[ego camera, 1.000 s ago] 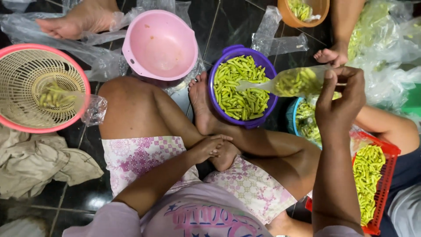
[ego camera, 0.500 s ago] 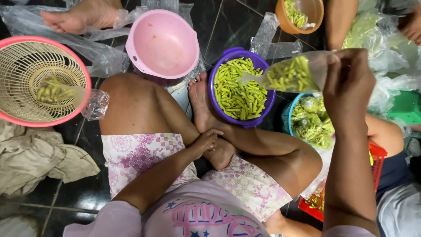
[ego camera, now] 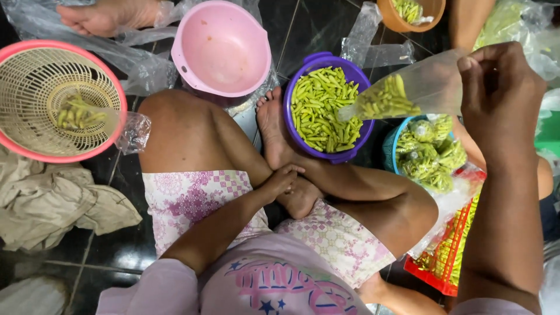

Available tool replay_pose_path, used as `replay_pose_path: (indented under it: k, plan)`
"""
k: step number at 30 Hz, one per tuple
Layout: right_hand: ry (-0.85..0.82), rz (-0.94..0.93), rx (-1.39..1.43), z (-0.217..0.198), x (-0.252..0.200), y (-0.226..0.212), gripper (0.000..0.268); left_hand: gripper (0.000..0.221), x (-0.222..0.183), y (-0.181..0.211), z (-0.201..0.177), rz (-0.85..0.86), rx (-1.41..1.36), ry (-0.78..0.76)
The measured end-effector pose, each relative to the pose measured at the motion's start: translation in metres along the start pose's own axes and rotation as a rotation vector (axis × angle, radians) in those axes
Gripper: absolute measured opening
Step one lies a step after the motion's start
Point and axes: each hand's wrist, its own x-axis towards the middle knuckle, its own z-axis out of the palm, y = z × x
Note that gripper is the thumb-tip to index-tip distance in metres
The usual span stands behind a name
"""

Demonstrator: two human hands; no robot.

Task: A person sitting on the floor manually bags small green peppers from a bowl into individual plastic bags.

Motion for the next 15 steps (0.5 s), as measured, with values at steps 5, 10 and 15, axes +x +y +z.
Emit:
replay_pose_path:
  k: [5,10,15]
  plan:
    - [0.003,-0.006,0.076,0.002,0.008,0.002,0.014,0.032,0.007,-0.006,-0.001,0.054,-0.081,-0.013]
    - [0.037,-0.048,0.032,0.006,0.006,-0.005,0.016,0.034,0.007,0.0,0.0,0.064,-0.062,-0.024]
    - [0.045,-0.016,0.216,-0.002,0.015,0.007,0.01,0.033,0.019,-0.001,-0.005,0.089,-0.055,0.01]
